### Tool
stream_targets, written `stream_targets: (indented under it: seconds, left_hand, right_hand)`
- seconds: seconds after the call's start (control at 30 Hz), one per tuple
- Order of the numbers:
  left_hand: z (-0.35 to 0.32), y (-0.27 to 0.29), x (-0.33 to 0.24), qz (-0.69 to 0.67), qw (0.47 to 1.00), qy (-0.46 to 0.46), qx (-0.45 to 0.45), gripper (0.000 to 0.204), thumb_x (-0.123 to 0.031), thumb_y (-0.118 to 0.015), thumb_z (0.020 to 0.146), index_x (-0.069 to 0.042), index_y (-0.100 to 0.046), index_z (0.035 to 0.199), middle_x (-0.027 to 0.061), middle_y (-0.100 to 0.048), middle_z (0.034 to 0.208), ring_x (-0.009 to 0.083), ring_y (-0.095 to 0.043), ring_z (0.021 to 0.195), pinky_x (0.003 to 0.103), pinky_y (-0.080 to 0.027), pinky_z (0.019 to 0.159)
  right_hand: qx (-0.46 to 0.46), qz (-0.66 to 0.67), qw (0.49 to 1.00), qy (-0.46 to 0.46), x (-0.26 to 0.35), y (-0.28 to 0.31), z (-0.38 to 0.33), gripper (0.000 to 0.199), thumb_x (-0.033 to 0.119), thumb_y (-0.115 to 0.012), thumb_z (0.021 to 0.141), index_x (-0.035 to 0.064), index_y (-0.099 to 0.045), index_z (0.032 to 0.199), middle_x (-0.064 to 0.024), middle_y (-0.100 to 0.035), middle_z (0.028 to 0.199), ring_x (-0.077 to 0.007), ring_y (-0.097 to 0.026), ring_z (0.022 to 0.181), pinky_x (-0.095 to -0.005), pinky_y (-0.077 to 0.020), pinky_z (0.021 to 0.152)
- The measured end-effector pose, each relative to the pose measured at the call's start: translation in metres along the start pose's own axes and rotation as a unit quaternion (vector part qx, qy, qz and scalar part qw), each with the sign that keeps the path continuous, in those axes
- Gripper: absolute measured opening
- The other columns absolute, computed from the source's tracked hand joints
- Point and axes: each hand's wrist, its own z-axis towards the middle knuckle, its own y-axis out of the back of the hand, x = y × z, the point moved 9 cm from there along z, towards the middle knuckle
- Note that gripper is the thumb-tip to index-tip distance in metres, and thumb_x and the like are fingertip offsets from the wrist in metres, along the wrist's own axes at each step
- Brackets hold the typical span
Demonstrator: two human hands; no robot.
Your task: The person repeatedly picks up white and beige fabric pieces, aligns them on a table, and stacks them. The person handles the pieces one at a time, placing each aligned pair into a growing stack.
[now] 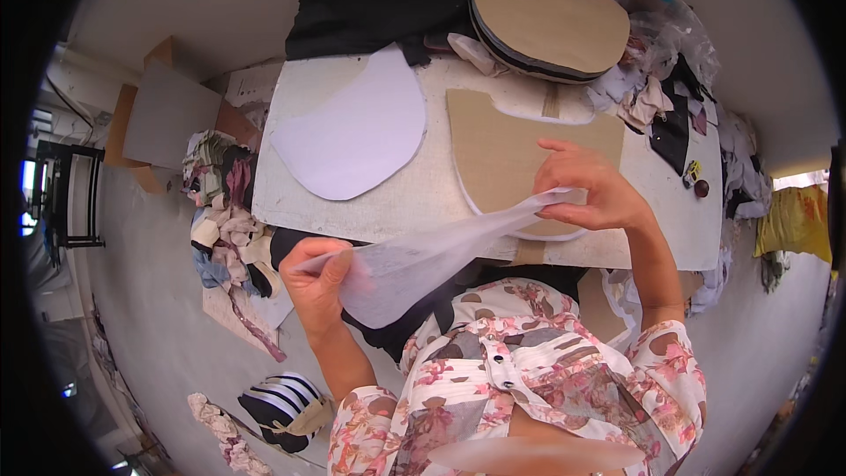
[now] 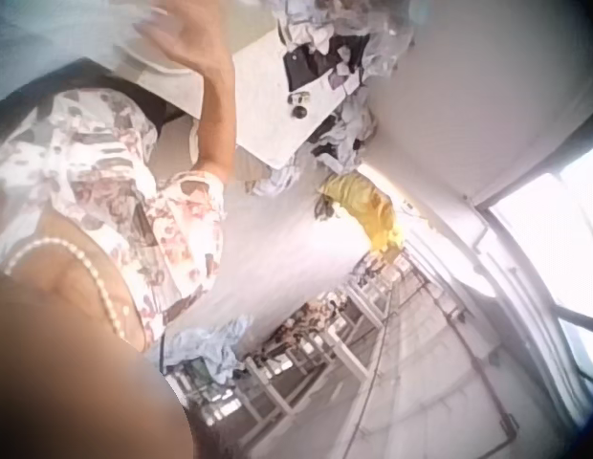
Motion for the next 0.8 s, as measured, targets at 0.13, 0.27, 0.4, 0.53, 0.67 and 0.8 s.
stream_targets:
  seconds: [0.13, 0.27, 0.4, 0.53, 0.67, 0.8]
  left_hand:
    - [0.04, -0.041, 0.046, -0.015, 0.993, 0.106, 0.057, 0.019, -0.011, -0.076, 0.079, 0.0, -0.061, 0.08, 0.0038, -0.063, 0.071, 0.0078, -0.055, 0.057, 0.021, -0.044, 0.052]
    - [0.07, -0.092, 0.095, -0.042, 0.985, 0.133, 0.1, 0.016, -0.012, -0.073, 0.083, 0.001, -0.065, 0.087, 0.0024, -0.063, 0.072, 0.0065, -0.054, 0.059, 0.02, -0.044, 0.055]
    - [0.085, -0.123, 0.13, 0.012, 0.978, 0.16, 0.131, 0.015, -0.013, -0.07, 0.086, 0.0, -0.068, 0.093, -0.001, -0.062, 0.073, 0.0049, -0.053, 0.062, 0.018, -0.039, 0.056]
    - [0.099, -0.138, 0.155, 0.12, 0.969, 0.169, 0.138, 0.015, -0.016, -0.069, 0.087, -0.001, -0.068, 0.09, -0.0035, -0.06, 0.07, 0.0044, -0.05, 0.06, 0.018, -0.037, 0.054]
    - [0.115, -0.148, 0.162, 0.197, 0.97, 0.07, 0.126, 0.019, -0.021, -0.071, 0.085, -0.002, -0.067, 0.087, -0.0036, -0.059, 0.066, 0.0045, -0.049, 0.058, 0.019, -0.038, 0.054]
    - [0.12, -0.154, 0.157, 0.328, 0.941, 0.008, 0.083, 0.022, -0.024, -0.074, 0.081, -0.003, -0.068, 0.086, -0.0012, -0.06, 0.065, 0.0066, -0.051, 0.056, 0.023, -0.043, 0.055]
  right_hand:
    - [-0.153, 0.198, 0.948, -0.199, -0.046, 0.034, -0.062, 0.02, 0.009, -0.076, 0.072, 0.0038, -0.058, 0.08, -0.0005, -0.06, 0.078, -0.0115, -0.06, 0.077, -0.0311, -0.0489, 0.084]
    - [-0.259, 0.282, 0.897, -0.221, -0.079, 0.049, -0.095, 0.018, 0.008, -0.073, 0.075, 0.0039, -0.058, 0.084, 0.0009, -0.059, 0.079, -0.0069, -0.057, 0.078, -0.0218, -0.0459, 0.071]
    - [-0.328, 0.263, 0.88, -0.222, -0.11, 0.053, -0.122, 0.012, 0.01, -0.067, 0.083, 0.0042, -0.058, 0.088, 0.0018, -0.059, 0.079, -0.0056, -0.055, 0.073, -0.0191, -0.0427, 0.066]
    - [-0.38, 0.227, 0.854, -0.275, -0.146, 0.056, -0.146, 0.012, 0.015, -0.066, 0.087, 0.0049, -0.059, 0.086, 0.0044, -0.057, 0.074, -0.0031, -0.05, 0.067, -0.0193, -0.0388, 0.058]
    - [-0.387, 0.149, 0.855, -0.312, -0.169, 0.058, -0.158, 0.017, 0.019, -0.066, 0.087, 0.005, -0.059, 0.081, 0.0058, -0.053, 0.065, -0.002, -0.047, 0.059, -0.0206, -0.0351, 0.051]
    - [-0.397, 0.034, 0.855, -0.332, -0.183, 0.061, -0.164, 0.015, 0.017, -0.067, 0.087, 0.005, -0.059, 0.081, 0.0075, -0.051, 0.062, -0.0013, -0.042, 0.054, -0.0196, -0.0312, 0.048]
